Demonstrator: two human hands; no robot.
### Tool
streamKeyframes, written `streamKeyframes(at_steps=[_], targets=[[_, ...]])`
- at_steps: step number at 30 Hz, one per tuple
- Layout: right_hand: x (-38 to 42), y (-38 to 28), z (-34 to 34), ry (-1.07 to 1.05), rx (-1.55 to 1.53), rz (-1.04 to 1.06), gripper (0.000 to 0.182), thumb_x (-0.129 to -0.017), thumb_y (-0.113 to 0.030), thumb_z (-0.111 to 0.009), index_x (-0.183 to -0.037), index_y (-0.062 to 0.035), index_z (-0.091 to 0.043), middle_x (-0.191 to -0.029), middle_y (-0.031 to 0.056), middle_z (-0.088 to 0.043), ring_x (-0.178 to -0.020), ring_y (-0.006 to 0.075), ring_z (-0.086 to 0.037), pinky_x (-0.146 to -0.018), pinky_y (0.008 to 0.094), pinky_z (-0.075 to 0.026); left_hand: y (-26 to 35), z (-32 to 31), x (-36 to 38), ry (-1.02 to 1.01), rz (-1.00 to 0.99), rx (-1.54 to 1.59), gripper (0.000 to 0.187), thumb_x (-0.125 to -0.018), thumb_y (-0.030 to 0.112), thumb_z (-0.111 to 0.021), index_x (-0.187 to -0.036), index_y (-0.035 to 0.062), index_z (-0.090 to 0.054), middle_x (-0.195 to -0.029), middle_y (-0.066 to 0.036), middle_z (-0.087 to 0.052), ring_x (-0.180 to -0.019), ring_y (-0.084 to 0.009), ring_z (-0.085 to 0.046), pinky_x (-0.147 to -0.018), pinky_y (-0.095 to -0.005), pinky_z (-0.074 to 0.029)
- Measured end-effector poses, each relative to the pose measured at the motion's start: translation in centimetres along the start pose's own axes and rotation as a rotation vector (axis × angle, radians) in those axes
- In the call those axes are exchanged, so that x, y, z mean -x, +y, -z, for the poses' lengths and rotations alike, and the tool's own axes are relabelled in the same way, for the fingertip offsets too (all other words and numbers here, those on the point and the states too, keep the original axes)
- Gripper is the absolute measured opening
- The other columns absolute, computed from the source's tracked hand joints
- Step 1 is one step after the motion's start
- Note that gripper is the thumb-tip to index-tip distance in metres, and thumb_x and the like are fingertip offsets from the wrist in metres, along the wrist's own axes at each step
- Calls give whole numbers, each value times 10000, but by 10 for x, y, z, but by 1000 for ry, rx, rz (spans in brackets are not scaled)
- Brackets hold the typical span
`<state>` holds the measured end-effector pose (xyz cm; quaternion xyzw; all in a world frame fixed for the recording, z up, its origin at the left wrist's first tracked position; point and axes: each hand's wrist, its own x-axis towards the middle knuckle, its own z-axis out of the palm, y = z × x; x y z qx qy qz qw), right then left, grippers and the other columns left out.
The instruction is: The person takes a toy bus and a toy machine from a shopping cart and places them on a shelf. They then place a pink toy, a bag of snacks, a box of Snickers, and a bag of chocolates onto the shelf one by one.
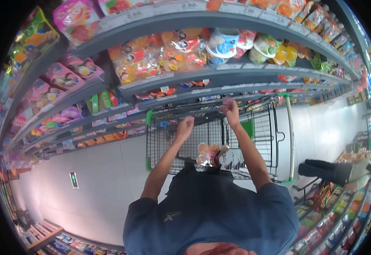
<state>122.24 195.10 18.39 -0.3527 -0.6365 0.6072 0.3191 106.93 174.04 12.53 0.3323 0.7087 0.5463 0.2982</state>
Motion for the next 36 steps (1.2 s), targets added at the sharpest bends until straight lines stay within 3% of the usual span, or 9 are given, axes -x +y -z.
streamKeyframes(at_steps=[2,3,5,9,11,19,28,29,36], targets=[[56,47,34,-76,0,-86,184,-920,-110,-604,-1079,-26,-562,-900,19,-626,-795,102,-570,-696,262,-477,-31,-8,58,-142,133,-27,251,-953,209,-558,-1097,17,-629,-1023,-142,-693,-957,-254,-670,-824,-339,-515],[92,41,45,-71,179,-132,181,-945,-169,-594,-1009,0,-600,-846,14,-636,-760,90,-567,-688,255,-478,-58,-12,91,-153,91,-1,252,-946,209,-583,-1091,12,-641,-964,-92,-700,-865,-165,-654,-774,-303,-509],[160,74,80,-37,421,-88,211,-940,-178,-596,-994,21,-639,-814,58,-667,-771,106,-609,-703,269,-497,-81,-8,155,-211,175,-227,253,-961,267,-532,-1053,58,-642,-931,-158,-688,-862,-269,-669,-759,-375,-518],[271,81,125,-117,887,-206,207,-894,-219,-555,-973,-48,-642,-884,219,-668,-847,410,-643,-737,472,-516,-65,-5,216,-246,187,-755,244,-950,287,-476,-916,96,-625,-851,-154,-677,-788,-378,-656,-693,-490,-514],[298,77,137,-211,1101,-322,191,-893,-223,-548,-954,-60,-627,-853,225,-663,-829,430,-630,-720,526,-499,-55,-17,220,-107,122,-631,232,-922,284,-485,-860,99,-609,-776,-132,-666,-723,-382,-647,-649,-506,-505],[289,83,138,-330,1170,-502,370,-869,-367,-556,-1111,-94,-614,-973,225,-676,-930,415,-648,-822,513,-516,-46,-25,220,-14,112,-765,214,-884,301,-523,-839,121,-628,-764,-152,-664,-725,-391,-643,-634,-511,-495],[303,90,148,-349,1156,-428,483,-905,-479,-474,-1002,-43,-656,-910,273,-669,-883,450,-655,-793,519,-528,-40,-34,228,11,213,-890,229,-859,287,-483,-824,107,-620,-781,-197,-661,-766,-429,-630,-681,-539,-483],[304,88,151,-381,1146,-447,628,-921,-578,-409,-995,-18,-681,-944,268,-674,-931,430,-656,-830,505,-524,-40,-35,232,17,214,-867,234,-859,288,-479,-813,104,-617,-791,-198,-663,-769,-427,-631,-685,-540,-483],[319,70,165,-339,1073,-382,420,-889,-381,-527,-989,14,-629,-864,280,-663,-872,437,-656,-803,514,-528,-55,-39,242,71,202,-959,278,-862,265,-455,-895,118,-689,-790,-194,-672,-767,-415,-641,-714,-523,-509]])
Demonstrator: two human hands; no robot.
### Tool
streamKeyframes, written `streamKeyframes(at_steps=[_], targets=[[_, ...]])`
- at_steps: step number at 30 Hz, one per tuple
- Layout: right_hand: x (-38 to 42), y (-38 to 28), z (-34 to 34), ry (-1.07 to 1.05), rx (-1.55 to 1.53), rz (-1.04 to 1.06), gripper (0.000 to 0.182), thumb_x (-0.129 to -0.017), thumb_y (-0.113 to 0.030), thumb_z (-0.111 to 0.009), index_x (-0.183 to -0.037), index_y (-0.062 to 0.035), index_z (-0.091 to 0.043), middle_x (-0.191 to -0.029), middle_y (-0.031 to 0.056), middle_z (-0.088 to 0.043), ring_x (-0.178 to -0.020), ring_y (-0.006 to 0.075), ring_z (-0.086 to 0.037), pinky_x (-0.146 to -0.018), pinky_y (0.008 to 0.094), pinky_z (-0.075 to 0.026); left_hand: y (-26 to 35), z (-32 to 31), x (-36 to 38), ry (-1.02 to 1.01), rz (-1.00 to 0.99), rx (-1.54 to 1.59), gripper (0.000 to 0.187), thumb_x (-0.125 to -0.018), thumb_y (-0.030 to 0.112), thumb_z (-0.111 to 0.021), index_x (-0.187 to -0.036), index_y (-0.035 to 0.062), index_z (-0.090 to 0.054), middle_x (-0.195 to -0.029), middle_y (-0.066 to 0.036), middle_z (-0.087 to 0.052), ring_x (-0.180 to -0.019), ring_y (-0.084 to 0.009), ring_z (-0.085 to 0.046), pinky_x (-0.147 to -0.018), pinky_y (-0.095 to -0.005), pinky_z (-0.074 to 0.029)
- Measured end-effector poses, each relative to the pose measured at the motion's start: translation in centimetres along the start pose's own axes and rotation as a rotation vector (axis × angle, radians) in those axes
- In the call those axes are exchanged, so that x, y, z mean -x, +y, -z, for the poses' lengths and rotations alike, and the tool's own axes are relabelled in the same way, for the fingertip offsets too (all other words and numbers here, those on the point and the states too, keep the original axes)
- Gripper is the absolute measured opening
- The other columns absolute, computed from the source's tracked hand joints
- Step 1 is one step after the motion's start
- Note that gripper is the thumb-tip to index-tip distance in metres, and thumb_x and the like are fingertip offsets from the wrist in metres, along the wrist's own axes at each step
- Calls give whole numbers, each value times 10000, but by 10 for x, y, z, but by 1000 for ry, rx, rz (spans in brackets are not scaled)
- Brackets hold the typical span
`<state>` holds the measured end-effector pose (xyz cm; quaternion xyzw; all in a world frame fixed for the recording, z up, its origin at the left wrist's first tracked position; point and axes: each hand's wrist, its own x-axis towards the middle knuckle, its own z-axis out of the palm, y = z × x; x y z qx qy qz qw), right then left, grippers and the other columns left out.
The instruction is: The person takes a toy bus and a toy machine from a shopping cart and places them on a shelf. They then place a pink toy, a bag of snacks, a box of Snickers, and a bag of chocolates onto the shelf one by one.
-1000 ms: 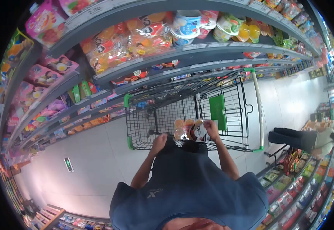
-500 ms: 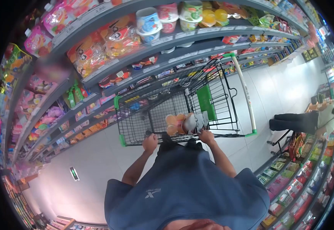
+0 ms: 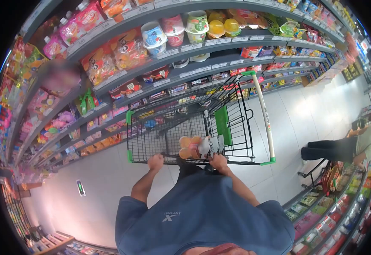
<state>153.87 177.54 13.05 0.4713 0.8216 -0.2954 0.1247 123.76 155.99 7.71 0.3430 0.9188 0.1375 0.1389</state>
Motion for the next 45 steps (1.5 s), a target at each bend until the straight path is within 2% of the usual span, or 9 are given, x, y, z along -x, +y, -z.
streamKeyframes(at_steps=[5,11,15,18,25,33,37,41,45], targets=[[6,13,4,60,-53,141,376,-871,-324,-523,-941,31,-624,-820,278,-662,-815,448,-660,-776,513,-539,9,-3,8,0,-32,-83,302,-878,278,-439,-846,91,-675,-806,-184,-677,-778,-388,-647,-714,-508,-517],[6,27,22,123,9,50,349,-861,-302,-522,-923,23,-635,-812,271,-668,-790,438,-670,-755,505,-549,39,-15,21,22,1,-59,306,-876,291,-441,-822,86,-661,-801,-177,-675,-779,-397,-640,-731,-518,-511],[4,43,38,155,48,-62,333,-831,-337,-590,-909,-23,-664,-845,240,-680,-823,425,-669,-742,503,-541,61,-29,28,-12,22,-74,311,-874,306,-443,-838,95,-670,-826,-177,-677,-793,-406,-639,-738,-523,-510],[-2,59,42,229,67,-68,259,-797,-288,-603,-933,-74,-658,-792,199,-685,-762,402,-675,-696,503,-543,73,-37,30,-43,8,-70,312,-882,306,-437,-884,104,-676,-837,-175,-678,-799,-404,-642,-739,-521,-514],[-18,88,62,457,108,-77,156,-823,-231,-569,-841,-88,-629,-724,197,-668,-662,396,-661,-614,513,-524,120,-45,15,-159,-34,-36,312,-883,317,-462,-949,117,-693,-831,-170,-689,-792,-394,-655,-734,-505,-524],[-43,117,80,416,153,-132,184,-868,-262,-532,-935,-142,-655,-723,182,-672,-666,391,-663,-615,504,-527,159,-45,-8,-240,-101,5,273,-863,309,-489,-899,112,-674,-775,-168,-680,-751,-387,-664,-686,-511,-532],[-48,117,93,411,127,-158,227,-905,-307,-508,-1006,-171,-660,-743,179,-679,-679,398,-662,-628,514,-527,174,-45,-22,-309,-40,2,274,-862,314,-491,-921,108,-662,-799,-180,-682,-779,-384,-670,-712,-505,-538],[-53,115,100,383,166,-198,214,-912,-320,-507,-946,-161,-647,-727,201,-665,-680,420,-651,-628,530,-520,182,-43,-36,-458,-16,10,305,-867,321,-482,-946,91,-666,-857,-182,-693,-827,-378,-675,-764,-498,-537],[-59,119,105,321,193,-220,212,-900,-271,-487,-924,-134,-647,-752,213,-666,-725,434,-649,-661,542,-517,191,-40,-42,-456,-11,37,316,-873,318,-477,-943,74,-664,-867,-184,-694,-843,-381,-674,-776,-484,-538]])
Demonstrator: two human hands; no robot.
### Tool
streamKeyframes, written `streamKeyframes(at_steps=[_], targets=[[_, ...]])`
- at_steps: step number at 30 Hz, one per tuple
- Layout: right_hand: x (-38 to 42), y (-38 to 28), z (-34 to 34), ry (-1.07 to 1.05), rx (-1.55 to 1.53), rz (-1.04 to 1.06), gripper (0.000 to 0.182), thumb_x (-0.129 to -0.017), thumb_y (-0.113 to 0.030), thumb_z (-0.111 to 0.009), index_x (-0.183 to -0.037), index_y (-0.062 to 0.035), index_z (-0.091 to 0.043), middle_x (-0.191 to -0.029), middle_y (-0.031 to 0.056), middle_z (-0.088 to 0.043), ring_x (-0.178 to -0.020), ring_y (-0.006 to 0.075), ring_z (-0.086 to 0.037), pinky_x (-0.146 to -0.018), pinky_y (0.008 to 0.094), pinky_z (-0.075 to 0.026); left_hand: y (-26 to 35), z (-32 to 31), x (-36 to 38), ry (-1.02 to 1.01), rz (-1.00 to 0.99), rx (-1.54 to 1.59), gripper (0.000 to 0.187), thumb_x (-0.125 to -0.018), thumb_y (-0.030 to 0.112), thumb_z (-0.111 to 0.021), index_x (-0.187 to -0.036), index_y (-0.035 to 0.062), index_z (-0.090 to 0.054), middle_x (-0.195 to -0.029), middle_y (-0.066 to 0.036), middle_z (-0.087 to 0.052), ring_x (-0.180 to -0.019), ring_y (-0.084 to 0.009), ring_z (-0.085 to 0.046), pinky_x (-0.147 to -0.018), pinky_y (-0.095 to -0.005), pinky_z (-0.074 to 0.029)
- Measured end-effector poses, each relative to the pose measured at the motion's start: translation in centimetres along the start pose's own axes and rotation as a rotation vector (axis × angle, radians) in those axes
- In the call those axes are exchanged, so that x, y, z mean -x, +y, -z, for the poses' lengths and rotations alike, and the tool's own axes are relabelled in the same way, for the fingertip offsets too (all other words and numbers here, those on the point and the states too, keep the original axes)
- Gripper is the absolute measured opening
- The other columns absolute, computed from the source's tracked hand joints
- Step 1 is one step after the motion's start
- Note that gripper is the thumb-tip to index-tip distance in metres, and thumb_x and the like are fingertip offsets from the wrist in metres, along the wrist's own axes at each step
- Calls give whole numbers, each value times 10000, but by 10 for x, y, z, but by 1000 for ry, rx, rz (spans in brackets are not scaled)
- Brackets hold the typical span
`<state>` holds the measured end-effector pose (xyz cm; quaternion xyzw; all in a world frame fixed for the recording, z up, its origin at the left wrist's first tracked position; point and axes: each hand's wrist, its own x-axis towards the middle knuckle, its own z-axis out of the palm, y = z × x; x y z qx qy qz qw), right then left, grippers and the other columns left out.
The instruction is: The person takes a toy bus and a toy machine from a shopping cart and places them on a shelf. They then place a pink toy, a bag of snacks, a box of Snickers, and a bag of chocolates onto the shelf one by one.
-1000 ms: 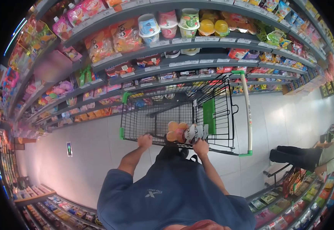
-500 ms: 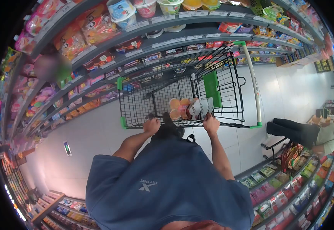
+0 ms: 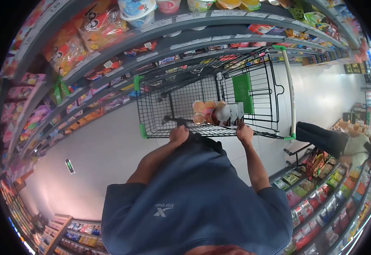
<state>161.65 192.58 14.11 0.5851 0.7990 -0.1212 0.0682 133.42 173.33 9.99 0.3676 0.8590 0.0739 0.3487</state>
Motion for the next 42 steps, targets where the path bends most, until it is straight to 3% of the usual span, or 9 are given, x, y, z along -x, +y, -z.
streamKeyframes(at_steps=[13,17,20,23,26,31,34,36,42], targets=[[-22,10,7,-186,59,-92,261,-860,-264,-499,-1039,-159,-657,-888,228,-679,-855,424,-655,-767,526,-513,20,9,-12,-90,37,55,328,-877,316,-469,-994,80,-666,-942,-194,-690,-919,-388,-661,-830,-475,-526],[-26,14,5,-121,52,-75,252,-901,-297,-488,-965,-146,-678,-826,217,-677,-811,422,-655,-730,522,-517,21,7,-13,-74,24,53,335,-878,319,-464,-997,81,-667,-955,-188,-691,-921,-384,-662,-832,-476,-527],[-30,15,11,-226,54,-89,300,-850,-240,-486,-1081,-148,-653,-930,230,-681,-900,423,-652,-807,523,-509,25,6,-19,-84,42,53,338,-882,324,-462,-1007,89,-672,-975,-185,-691,-926,-386,-661,-835,-480,-527],[-36,9,20,-301,52,-144,299,-868,-297,-485,-1032,-134,-675,-990,219,-678,-952,402,-646,-834,507,-505,31,8,-20,-87,67,47,322,-884,326,-482,-1027,113,-676,-984,-173,-693,-934,-385,-663,-836,-477,-531],[-54,22,-1,-439,64,-108,384,-835,-312,-478,-1124,-121,-642,-1064,236,-659,-1021,408,-626,-886,501,-491,35,1,-19,7,68,54,265,-878,310,-493,-924,104,-653,-889,-164,-696,-872,-372,-667,-766,-476,-533],[-87,38,-47,-424,-146,22,554,-767,-355,-697,-1128,38,-547,-1077,244,-651,-1043,446,-598,-903,503,-473,39,-3,-25,29,92,54,275,-869,292,-497,-943,97,-677,-935,-178,-693,-895,-378,-668,-795,-474,-539],[-98,42,-73,-403,-252,34,591,-744,-395,-707,-1116,38,-555,-1065,268,-647,-1044,439,-602,-903,487,-480,47,0,-18,111,39,49,239,-845,267,-504,-902,97,-661,-849,-170,-687,-826,-372,-668,-765,-486,-533],[-116,60,-118,-575,-336,9,633,-722,-415,-710,-1140,34,-550,-1069,280,-642,-1047,429,-606,-908,473,-482,42,-10,-23,119,15,29,227,-842,274,-509,-870,102,-654,-811,-161,-681,-805,-368,-664,-735,-495,-526],[-119,47,-123,-458,-274,-162,681,-708,-331,-682,-1255,16,-471,-1157,273,-610,-1088,416,-596,-936,454,-483,49,-12,-21,212,65,47,167,-839,261,-532,-841,139,-646,-816,-151,-678,-808,-380,-653,-700,-497,-519]])
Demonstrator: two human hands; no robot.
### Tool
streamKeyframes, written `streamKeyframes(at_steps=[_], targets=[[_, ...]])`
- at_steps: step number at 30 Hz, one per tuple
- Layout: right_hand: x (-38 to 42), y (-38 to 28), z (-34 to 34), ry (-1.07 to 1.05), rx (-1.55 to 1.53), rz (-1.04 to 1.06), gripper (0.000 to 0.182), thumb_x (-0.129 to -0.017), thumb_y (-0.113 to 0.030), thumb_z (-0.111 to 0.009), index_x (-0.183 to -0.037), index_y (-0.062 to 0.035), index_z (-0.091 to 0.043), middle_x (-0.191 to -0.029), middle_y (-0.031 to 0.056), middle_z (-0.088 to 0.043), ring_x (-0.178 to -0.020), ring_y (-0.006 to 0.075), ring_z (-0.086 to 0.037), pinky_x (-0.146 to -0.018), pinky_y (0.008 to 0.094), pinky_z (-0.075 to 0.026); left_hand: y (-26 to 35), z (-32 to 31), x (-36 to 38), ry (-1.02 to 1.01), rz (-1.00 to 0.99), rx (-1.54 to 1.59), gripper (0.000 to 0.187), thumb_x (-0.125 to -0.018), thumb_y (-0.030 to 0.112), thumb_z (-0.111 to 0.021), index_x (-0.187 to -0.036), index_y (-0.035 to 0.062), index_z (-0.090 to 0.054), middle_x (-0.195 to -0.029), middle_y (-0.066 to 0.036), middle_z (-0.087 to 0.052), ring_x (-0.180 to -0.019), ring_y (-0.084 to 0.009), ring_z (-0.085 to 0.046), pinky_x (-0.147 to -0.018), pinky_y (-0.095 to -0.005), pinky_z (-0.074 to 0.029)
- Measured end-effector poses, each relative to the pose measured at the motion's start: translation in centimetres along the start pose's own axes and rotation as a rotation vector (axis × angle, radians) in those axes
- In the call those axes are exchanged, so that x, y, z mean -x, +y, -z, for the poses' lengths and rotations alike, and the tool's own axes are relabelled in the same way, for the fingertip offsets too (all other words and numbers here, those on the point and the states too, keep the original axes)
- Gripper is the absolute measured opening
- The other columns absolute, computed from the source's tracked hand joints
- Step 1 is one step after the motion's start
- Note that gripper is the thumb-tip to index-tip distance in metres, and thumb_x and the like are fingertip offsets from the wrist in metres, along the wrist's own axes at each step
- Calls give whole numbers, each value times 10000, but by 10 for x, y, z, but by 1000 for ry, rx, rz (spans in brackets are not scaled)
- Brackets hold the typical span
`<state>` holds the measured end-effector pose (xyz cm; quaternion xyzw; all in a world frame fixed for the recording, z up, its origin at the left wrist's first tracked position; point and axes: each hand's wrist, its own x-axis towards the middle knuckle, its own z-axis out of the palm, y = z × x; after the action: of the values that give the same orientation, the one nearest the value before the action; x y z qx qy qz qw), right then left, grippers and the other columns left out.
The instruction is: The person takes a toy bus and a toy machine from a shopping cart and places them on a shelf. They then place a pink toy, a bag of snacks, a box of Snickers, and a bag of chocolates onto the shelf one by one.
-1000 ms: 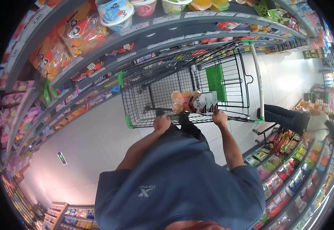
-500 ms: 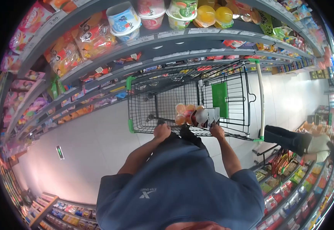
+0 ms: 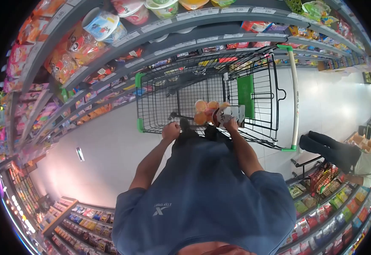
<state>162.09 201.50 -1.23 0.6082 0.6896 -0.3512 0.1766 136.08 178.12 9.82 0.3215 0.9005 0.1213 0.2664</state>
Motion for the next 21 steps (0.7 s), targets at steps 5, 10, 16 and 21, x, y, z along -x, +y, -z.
streamKeyframes(at_steps=[5,10,16,21], targets=[[29,-26,43,44,5,-94,591,-667,-332,-710,-1143,1,-603,-1082,224,-655,-1041,353,-638,-894,427,-508,-1,-9,-3,-5,50,-27,172,-851,274,-520,-860,160,-647,-829,-145,-681,-820,-385,-649,-717,-509,-516],[-23,16,4,-177,10,165,259,-633,-361,-701,-639,-104,-735,-776,115,-709,-850,278,-693,-774,395,-543,-1,-18,-10,-105,148,-102,196,-859,296,-511,-908,197,-673,-888,-135,-694,-887,-364,-657,-777,-499,-520],[-51,9,-15,-221,141,842,213,-755,-218,-597,-883,-129,-742,-886,115,-702,-851,343,-661,-829,376,-523,19,-34,-26,-244,174,-34,206,-813,247,-567,-946,137,-680,-938,-142,-696,-927,-339,-663,-800,-464,-521],[-9,-50,49,-371,-620,642,185,-830,-154,-548,-864,-16,-667,-929,107,-645,-861,229,-628,-812,337,-481,25,-106,-67,-213,5,546,485,-833,365,-614,-1222,80,-565,-1119,-176,-631,-1052,-303,-615,-796,-426,-524]])
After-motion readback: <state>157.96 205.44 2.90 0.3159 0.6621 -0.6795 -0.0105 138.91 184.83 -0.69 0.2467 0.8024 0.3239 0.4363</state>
